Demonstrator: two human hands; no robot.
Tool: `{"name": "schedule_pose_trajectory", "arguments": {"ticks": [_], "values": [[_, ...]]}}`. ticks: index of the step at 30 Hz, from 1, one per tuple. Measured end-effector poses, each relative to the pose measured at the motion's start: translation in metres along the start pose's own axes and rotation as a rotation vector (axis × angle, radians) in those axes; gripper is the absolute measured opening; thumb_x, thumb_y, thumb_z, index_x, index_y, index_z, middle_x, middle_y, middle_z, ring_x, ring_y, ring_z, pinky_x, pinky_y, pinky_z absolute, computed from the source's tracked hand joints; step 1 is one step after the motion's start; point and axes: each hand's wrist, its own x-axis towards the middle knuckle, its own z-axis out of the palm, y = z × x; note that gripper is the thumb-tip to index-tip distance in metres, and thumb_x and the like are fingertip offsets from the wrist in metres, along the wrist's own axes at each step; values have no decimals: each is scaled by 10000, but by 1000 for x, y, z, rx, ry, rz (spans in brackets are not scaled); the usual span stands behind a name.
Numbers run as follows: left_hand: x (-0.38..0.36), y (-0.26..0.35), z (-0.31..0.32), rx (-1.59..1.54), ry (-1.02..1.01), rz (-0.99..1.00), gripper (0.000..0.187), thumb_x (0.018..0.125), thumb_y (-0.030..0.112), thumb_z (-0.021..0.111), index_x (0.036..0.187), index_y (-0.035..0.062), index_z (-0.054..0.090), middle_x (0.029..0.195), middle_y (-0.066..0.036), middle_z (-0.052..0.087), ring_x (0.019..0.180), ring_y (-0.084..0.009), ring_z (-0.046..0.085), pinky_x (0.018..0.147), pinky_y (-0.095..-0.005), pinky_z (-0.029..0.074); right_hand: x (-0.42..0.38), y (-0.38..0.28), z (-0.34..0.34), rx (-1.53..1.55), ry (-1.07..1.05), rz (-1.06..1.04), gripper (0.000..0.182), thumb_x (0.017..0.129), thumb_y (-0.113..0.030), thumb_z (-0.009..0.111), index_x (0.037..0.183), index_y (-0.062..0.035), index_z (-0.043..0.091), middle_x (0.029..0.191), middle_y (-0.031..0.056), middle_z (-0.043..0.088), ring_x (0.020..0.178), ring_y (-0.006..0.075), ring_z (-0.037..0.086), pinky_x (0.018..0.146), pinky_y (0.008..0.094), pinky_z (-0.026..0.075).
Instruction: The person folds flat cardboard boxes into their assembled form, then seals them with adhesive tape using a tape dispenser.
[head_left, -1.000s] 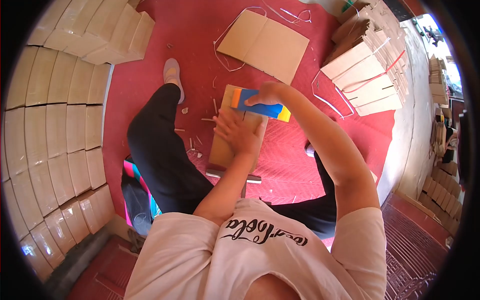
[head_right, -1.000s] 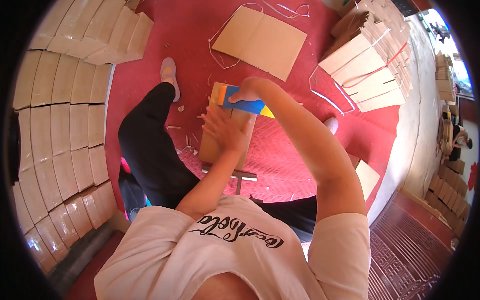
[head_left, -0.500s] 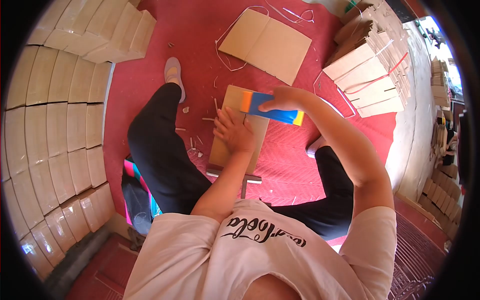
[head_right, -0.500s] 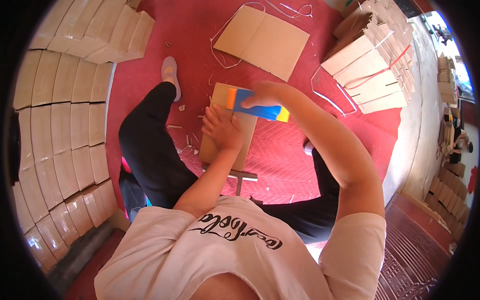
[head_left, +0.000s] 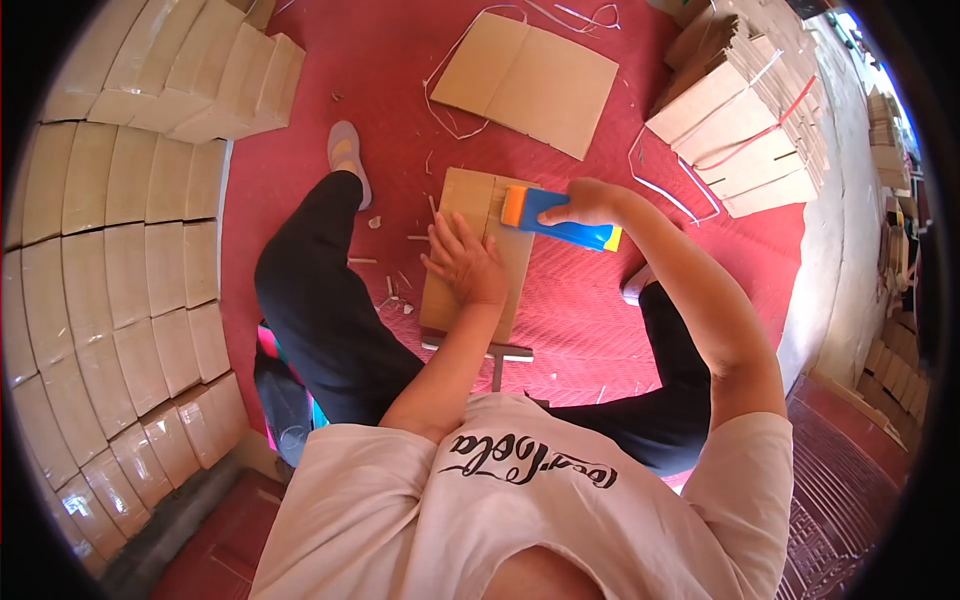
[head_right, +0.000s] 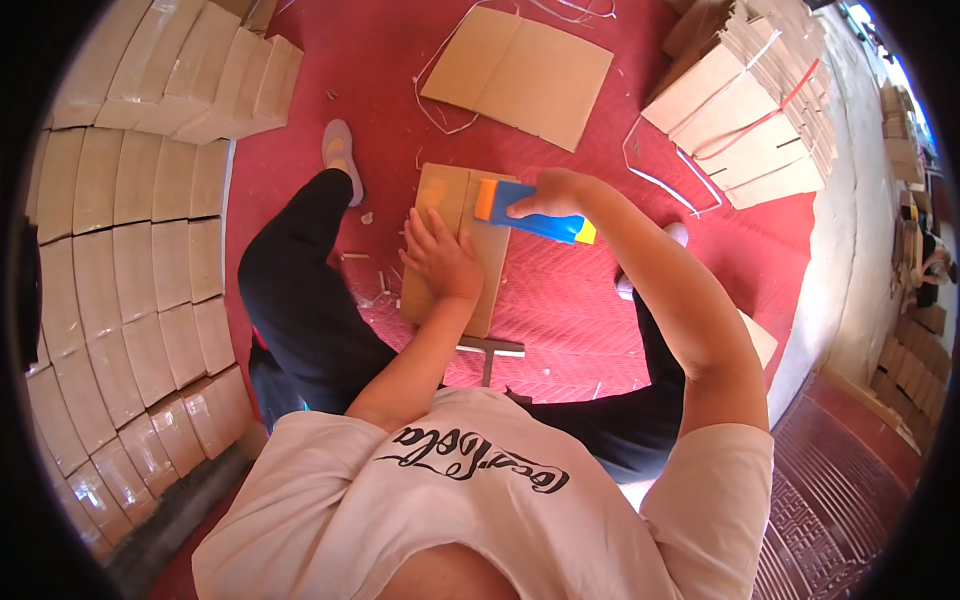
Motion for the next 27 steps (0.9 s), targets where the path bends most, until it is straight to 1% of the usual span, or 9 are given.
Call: {"name": "schedule_pose_trajectory", "arguments": {"ticks": [1,2,4,5,7,11,13,21,27], "values": [[0,1,-3,1,-18,24,787,823,405,585,1400,-25,267,1475,-243,145,1354,-417,168,1053,-600,155,-3,-2,-3,3,-36,23,791,688,-625,641,1064,71,624,1065,236,618,988,338,608,816,400,472],[-1,3,-4,4,-15,29,787,823,405,585,1400,-25,267,1475,-243,145,1354,-417,168,1053,-600,155,-2,-1,-3,8,-31,21,791,688,-625,641,1064,71,624,1065,236,618,988,338,608,816,400,472],[-4,15,-21,-32,-189,36,1041,699,558,664,1402,-66,216,1490,-259,79,1379,-429,74,1063,-615,100,1,2,0,-6,-28,1,784,686,-623,644,1062,64,628,1064,233,618,989,335,607,823,399,470],[-5,17,-24,-25,-192,37,1041,699,558,664,1402,-66,216,1490,-259,79,1379,-429,74,1063,-615,100,2,3,2,1,-31,-2,784,686,-623,644,1062,64,628,1064,233,618,989,335,607,823,399,470],[-3,23,-27,17,-290,-8,1196,593,623,705,1417,-63,174,1496,-265,53,1392,-421,-13,1067,-625,53,1,3,0,24,-29,11,787,683,-625,646,1061,66,628,1066,230,619,994,333,605,827,401,467],[-1,24,-23,40,-299,-22,1185,594,590,715,1419,-58,166,1491,-276,45,1390,-424,-30,1064,-633,40,1,3,0,37,-24,-8,788,682,-624,645,1063,66,626,1075,230,616,996,332,603,826,399,467],[-2,23,-20,12,-233,4,1156,603,565,708,1416,-60,176,1491,-272,61,1389,-430,-14,1060,-638,48,-3,3,-2,50,-26,-15,786,684,-617,643,1074,66,621,1083,233,611,999,334,602,825,399,468],[-4,19,-12,8,-178,39,1106,617,557,686,1403,-64,217,1482,-274,106,1382,-440,40,1055,-643,74,-28,8,-17,88,-2,-65,741,697,-583,645,1047,70,625,1052,237,612,938,327,613,777,392,468],[-4,18,-2,-14,-117,64,1098,604,538,699,1392,-69,232,1477,-275,119,1375,-453,55,1040,-662,83,-9,71,11,147,-10,-38,700,701,-552,664,1005,77,624,990,235,625,927,306,619,760,370,471]]}}
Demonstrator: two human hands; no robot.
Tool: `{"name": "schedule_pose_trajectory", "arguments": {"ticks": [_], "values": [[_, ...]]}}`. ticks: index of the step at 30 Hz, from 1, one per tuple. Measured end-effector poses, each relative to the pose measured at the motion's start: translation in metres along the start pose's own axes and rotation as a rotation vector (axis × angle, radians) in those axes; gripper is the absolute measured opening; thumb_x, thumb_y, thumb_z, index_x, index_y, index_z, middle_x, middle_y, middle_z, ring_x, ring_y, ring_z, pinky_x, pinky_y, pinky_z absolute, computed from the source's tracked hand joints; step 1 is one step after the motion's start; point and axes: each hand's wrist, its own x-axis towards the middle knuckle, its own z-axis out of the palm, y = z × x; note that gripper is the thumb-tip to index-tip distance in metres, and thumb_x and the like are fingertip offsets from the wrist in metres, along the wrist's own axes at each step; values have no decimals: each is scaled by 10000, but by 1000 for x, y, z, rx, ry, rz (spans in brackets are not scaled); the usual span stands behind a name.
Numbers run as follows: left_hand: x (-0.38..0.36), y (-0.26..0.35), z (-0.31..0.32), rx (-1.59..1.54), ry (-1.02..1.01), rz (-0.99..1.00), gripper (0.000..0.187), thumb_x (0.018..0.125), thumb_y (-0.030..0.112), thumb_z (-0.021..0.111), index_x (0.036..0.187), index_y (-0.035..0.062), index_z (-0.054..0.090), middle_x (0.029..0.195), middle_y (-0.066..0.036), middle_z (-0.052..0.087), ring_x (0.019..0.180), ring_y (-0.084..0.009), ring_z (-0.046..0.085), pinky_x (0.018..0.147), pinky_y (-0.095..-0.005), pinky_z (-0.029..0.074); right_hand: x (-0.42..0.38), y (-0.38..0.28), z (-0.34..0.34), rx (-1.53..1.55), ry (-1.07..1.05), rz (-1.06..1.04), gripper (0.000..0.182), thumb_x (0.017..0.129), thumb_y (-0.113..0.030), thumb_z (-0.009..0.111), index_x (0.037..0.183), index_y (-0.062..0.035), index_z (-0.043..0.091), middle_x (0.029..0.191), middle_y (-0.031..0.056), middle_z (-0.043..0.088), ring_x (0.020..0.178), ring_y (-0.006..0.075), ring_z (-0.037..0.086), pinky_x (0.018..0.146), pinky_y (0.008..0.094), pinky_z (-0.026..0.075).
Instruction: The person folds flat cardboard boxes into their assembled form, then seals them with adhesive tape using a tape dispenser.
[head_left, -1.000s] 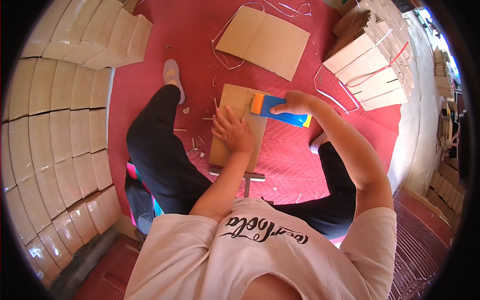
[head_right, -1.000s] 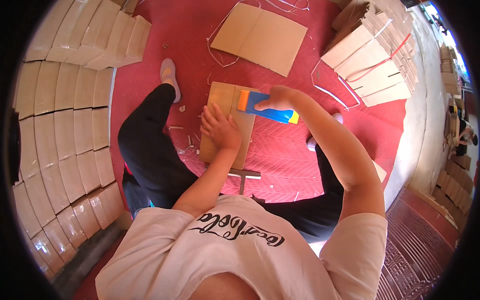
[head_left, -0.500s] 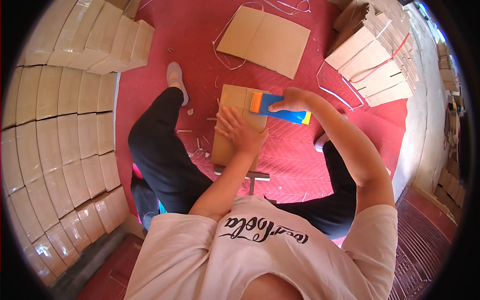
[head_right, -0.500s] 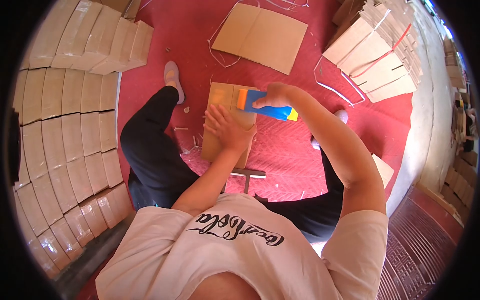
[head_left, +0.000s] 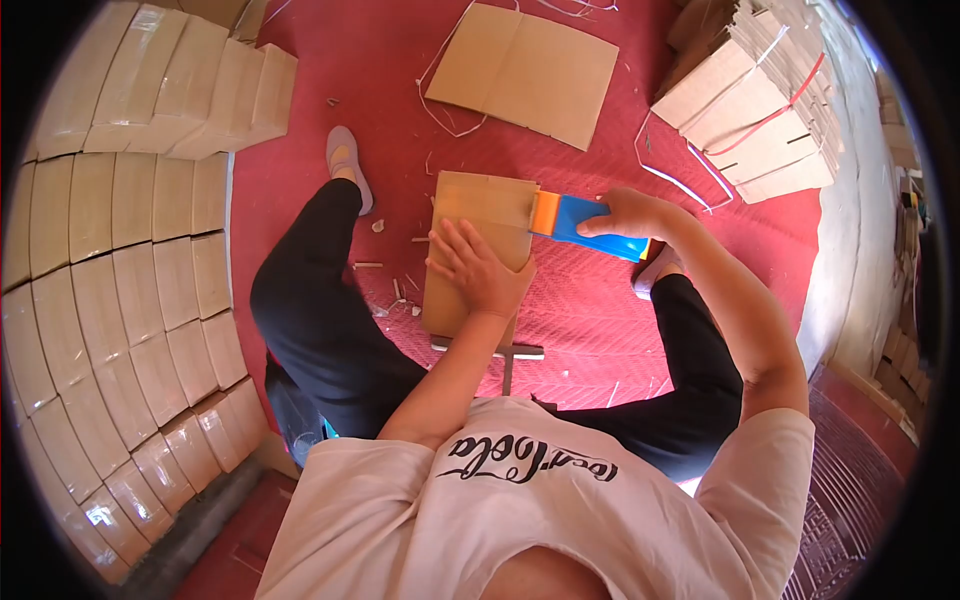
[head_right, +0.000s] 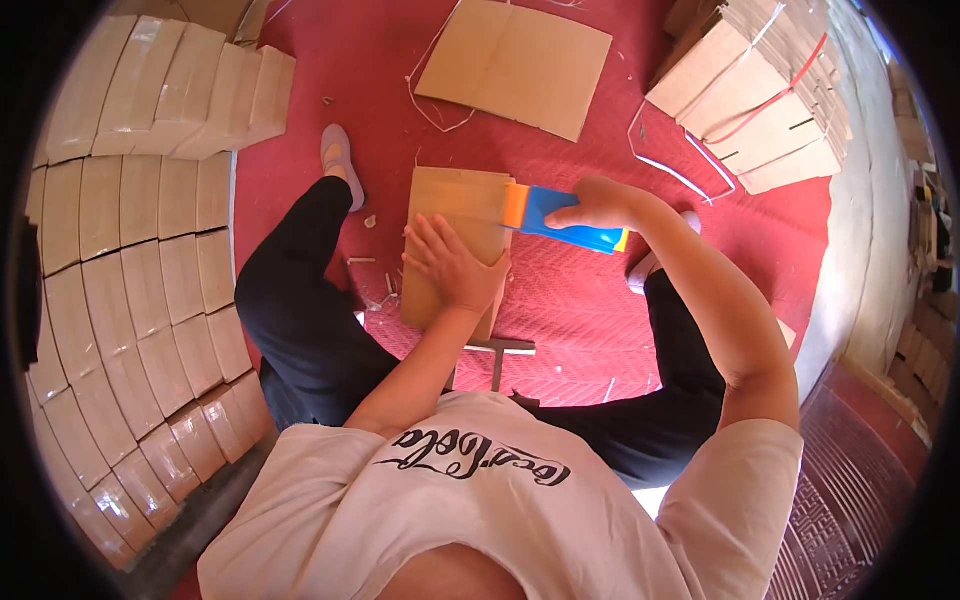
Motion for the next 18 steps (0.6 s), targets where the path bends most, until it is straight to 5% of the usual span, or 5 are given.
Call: {"name": "schedule_pose_trajectory", "arguments": {"ticks": [3,5,18], "values": [[0,-1,2,8,6,12,1104,594,529,706,1389,-71,232,1474,-279,118,1373,-458,59,1037,-667,82,2,53,13,128,113,-130,667,689,-526,693,989,66,627,960,224,639,934,300,620,776,369,469],[1,0,1,11,4,23,1109,588,527,709,1389,-72,230,1473,-282,116,1372,-459,59,1036,-668,83,-4,72,10,138,-16,-28,640,689,-507,703,997,49,632,985,221,640,950,309,618,801,376,465],[1,2,2,60,9,15,1132,595,545,706,1395,-68,190,1463,-295,123,1359,-479,82,1031,-666,116,57,17,33,-207,44,117,704,697,-601,648,1000,35,656,1025,224,641,941,338,631,821,387,488]]}}
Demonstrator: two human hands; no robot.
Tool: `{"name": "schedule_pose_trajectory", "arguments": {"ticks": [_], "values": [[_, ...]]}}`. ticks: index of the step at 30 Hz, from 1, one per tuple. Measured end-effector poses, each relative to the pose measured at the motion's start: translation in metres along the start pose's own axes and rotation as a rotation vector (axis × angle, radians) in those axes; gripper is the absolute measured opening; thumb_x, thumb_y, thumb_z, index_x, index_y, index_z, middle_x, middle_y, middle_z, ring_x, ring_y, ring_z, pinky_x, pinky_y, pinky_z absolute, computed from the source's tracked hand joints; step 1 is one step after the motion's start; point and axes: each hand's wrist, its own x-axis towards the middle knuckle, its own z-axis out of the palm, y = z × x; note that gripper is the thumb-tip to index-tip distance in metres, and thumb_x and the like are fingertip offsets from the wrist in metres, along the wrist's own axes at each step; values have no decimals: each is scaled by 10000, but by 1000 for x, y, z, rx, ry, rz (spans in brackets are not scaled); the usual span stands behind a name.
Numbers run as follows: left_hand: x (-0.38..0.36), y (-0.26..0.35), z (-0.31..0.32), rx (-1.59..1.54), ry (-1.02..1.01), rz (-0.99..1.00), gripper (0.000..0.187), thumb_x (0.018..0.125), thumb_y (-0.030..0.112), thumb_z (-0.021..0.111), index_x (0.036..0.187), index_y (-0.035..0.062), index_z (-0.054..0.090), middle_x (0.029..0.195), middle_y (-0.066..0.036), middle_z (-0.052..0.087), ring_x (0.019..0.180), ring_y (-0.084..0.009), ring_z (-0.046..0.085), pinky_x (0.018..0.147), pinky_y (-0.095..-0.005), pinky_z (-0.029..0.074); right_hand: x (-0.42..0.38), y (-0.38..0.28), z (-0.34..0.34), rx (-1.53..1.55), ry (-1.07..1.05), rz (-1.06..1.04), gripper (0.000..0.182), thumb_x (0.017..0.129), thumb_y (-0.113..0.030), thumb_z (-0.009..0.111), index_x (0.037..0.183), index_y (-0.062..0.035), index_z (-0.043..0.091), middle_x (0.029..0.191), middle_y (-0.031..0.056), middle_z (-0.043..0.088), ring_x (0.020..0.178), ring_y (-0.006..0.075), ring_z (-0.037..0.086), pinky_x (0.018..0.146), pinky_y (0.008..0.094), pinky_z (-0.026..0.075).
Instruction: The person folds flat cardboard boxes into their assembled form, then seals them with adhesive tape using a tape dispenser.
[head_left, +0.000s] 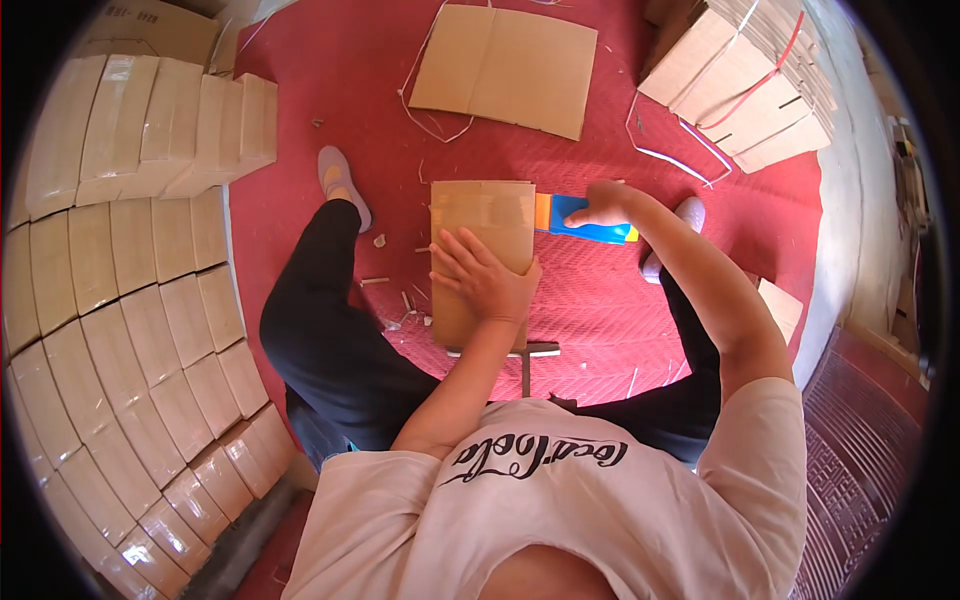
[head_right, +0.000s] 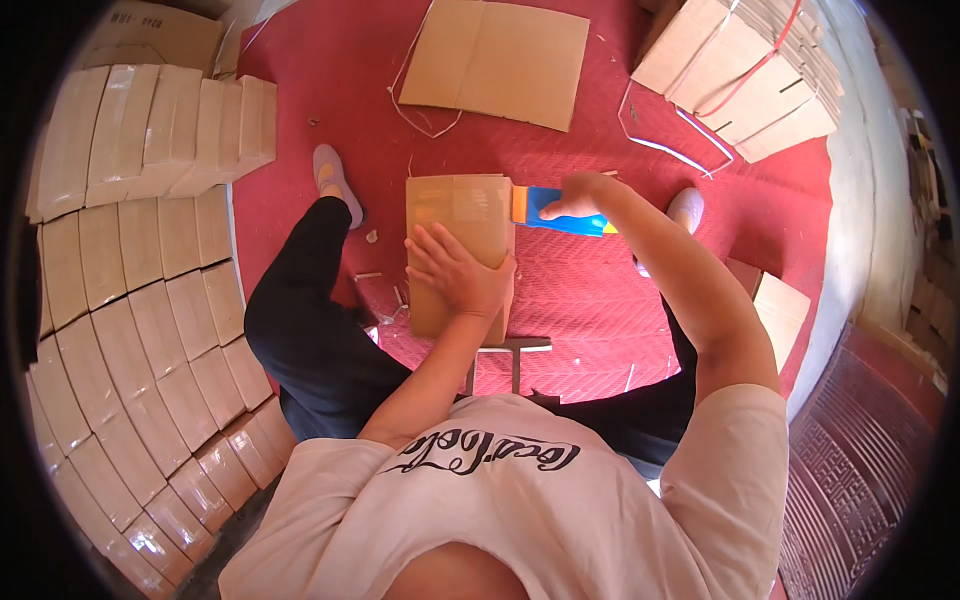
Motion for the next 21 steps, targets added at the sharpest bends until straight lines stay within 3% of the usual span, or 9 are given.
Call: {"name": "schedule_pose_trajectory", "arguments": {"ticks": [3,4,9,11,12,13,15,17,21], "values": [[-1,0,-2,4,-22,-5,1145,594,555,711,1396,-67,182,1458,-301,126,1355,-485,84,1030,-664,118,-32,-40,-11,2,26,84,597,705,-553,649,953,-11,683,971,185,663,889,316,650,786,398,508],[-2,0,-3,3,-34,-11,1149,587,552,716,1396,-67,186,1458,-301,130,1356,-484,85,1032,-665,116,-33,-51,5,-74,166,132,480,724,-497,632,895,-53,700,893,146,678,830,292,664,731,405,520],[1,-3,-5,-28,-39,-21,1170,561,552,729,1397,-64,191,1462,-295,130,1358,-479,87,1038,-667,102,9,-45,75,26,406,183,414,771,-444,622,859,-44,683,842,159,675,819,318,658,697,431,511],[-2,-3,-2,-36,-29,-22,1175,555,555,730,1397,-64,192,1464,-293,129,1358,-478,90,1039,-667,99,19,-43,82,448,728,423,464,786,-449,626,878,6,632,841,205,665,811,357,653,704,451,509],[-2,-3,-3,-26,-40,-25,1182,556,572,724,1397,-65,192,1465,-293,129,1358,-477,93,1039,-667,100,16,-54,70,567,769,487,546,792,-497,616,912,34,582,869,250,646,840,398,635,735,476,494],[-1,-3,-3,-16,-47,-28,1189,556,588,719,1397,-66,191,1465,-293,128,1358,-476,96,1039,-666,102,26,-65,71,564,769,488,546,792,-497,616,912,34,582,869,250,646,840,398,635,735,476,494],[0,-3,-1,-39,-28,-32,1194,559,604,713,1398,-65,188,1466,-295,126,1357,-478,95,1038,-668,103,53,-86,77,807,1017,520,579,779,-498,633,964,45,553,898,268,634,861,423,623,755,483,488],[1,-4,1,-49,-4,-38,1199,562,619,706,1399,-64,185,1466,-296,124,1356,-480,94,1036,-670,105,81,-82,90,859,1032,597,610,761,-505,653,990,48,532,905,272,628,859,430,622,759,481,490],[1,-4,1,-80,-28,-30,1197,578,637,688,1402,-62,173,1468,-301,103,1356,-487,70,1031,-675,86,129,-58,119,855,820,687,584,754,-513,659,950,25,544,905,238,644,864,397,638,760,473,502]]}}
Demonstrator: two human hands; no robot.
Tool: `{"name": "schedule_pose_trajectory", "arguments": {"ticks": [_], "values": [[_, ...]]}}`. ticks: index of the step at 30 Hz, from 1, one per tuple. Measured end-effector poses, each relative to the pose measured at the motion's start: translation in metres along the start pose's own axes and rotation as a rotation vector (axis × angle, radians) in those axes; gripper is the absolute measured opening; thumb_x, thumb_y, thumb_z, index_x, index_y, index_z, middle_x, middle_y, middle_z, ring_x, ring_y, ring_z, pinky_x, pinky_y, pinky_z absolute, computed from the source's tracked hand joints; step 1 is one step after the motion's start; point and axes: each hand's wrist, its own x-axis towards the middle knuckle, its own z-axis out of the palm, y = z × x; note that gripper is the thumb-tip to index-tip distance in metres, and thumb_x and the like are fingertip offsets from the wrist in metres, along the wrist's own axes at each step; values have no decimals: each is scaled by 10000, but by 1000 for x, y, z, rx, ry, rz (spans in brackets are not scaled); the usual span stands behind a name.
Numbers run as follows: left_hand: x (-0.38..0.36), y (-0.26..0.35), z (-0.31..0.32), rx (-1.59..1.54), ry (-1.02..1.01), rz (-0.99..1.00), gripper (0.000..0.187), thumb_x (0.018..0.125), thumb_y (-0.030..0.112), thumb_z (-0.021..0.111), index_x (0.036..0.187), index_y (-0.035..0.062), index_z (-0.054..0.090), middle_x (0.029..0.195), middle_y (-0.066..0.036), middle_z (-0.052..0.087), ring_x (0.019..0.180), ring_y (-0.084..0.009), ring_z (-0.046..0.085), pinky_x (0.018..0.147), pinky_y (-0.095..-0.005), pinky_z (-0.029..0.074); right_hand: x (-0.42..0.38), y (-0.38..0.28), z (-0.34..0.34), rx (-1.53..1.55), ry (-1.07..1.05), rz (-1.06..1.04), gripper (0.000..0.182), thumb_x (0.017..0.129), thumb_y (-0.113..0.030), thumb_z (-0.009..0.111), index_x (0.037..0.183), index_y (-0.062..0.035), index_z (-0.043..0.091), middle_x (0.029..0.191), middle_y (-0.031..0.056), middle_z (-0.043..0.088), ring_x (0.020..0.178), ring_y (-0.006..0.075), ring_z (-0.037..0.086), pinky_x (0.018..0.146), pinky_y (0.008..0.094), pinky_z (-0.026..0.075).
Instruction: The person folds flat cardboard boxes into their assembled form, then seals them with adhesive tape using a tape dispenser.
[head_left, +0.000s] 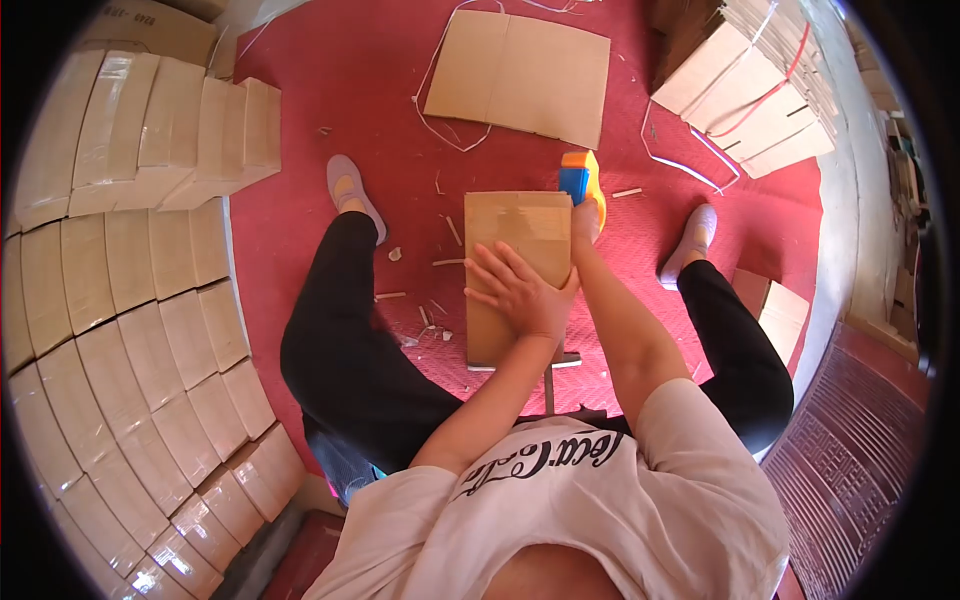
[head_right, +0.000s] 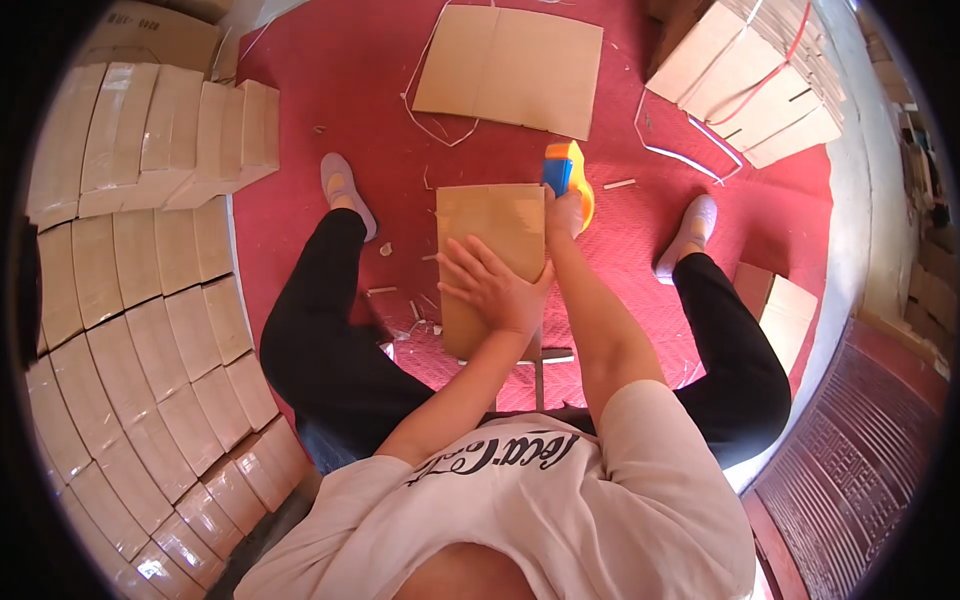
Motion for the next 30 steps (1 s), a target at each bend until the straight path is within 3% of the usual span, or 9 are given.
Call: {"name": "schedule_pose_trajectory", "arguments": {"ticks": [7,11,14,17,19,20,22,28,30], "values": [[-3,-11,-5,-104,-19,63,1033,689,557,634,1398,-54,197,1466,-297,106,1358,-480,59,1021,-682,45,-9,-2,-21,-302,-55,-199,524,796,-469,637,994,0,516,904,206,644,845,380,643,726,470,508],[-2,-19,-5,-169,66,57,936,736,516,608,1389,-41,236,1458,-281,164,1365,-453,89,1039,-653,71,-44,-47,-84,22,275,-276,459,795,-410,658,934,-4,492,855,214,618,799,400,619,690,483,482],[19,-33,-18,-386,32,-23,850,727,479,627,1349,-15,323,1440,-232,249,1347,-431,174,1014,-651,151,-68,-73,-95,184,394,-418,410,779,-320,685,899,-6,452,797,218,586,730,429,578,667,513,445],[65,-45,-28,-211,183,-11,788,778,524,583,1324,-4,373,1360,-226,381,1261,-386,343,1013,-510,271,-67,-70,-72,77,465,-737,409,768,-277,678,924,10,431,768,229,577,680,455,548,636,524,427],[99,-60,-18,-454,-276,-147,741,821,550,558,1311,13,416,1300,-174,471,1188,-300,446,976,-400,356,-65,-70,-71,113,442,-644,410,772,-283,677,923,9,433,768,228,578,691,454,552,644,518,431],[108,-70,-10,-457,-277,-139,741,821,550,558,1311,13,416,1300,-174,471,1188,-300,446,976,-400,356,-65,-68,-73,142,418,-541,411,776,-290,677,922,9,435,768,227,580,701,453,557,651,513,435],[121,-85,8,-1203,-796,-153,761,848,570,545,1359,43,345,1325,-128,441,1222,-234,417,1005,-335,339,-62,-65,-76,229,350,-467,401,796,-304,665,921,10,449,781,234,590,728,438,575,667,493,445],[120,-103,31,-1623,-1024,-404,704,885,585,474,1383,103,348,1357,-73,421,1233,-200,399,1015,-326,328,-18,-30,-42,738,95,-301,399,816,-325,654,934,25,504,822,223,605,754,402,594,694,462,454],[116,-96,32,-1618,-974,-350,683,888,583,468,1347,81,405,1316,-83,471,1202,-194,435,992,-323,358,-17,-22,-37,566,167,-243,415,804,-327,668,937,34,514,833,225,607,767,386,598,704,461,452]]}}
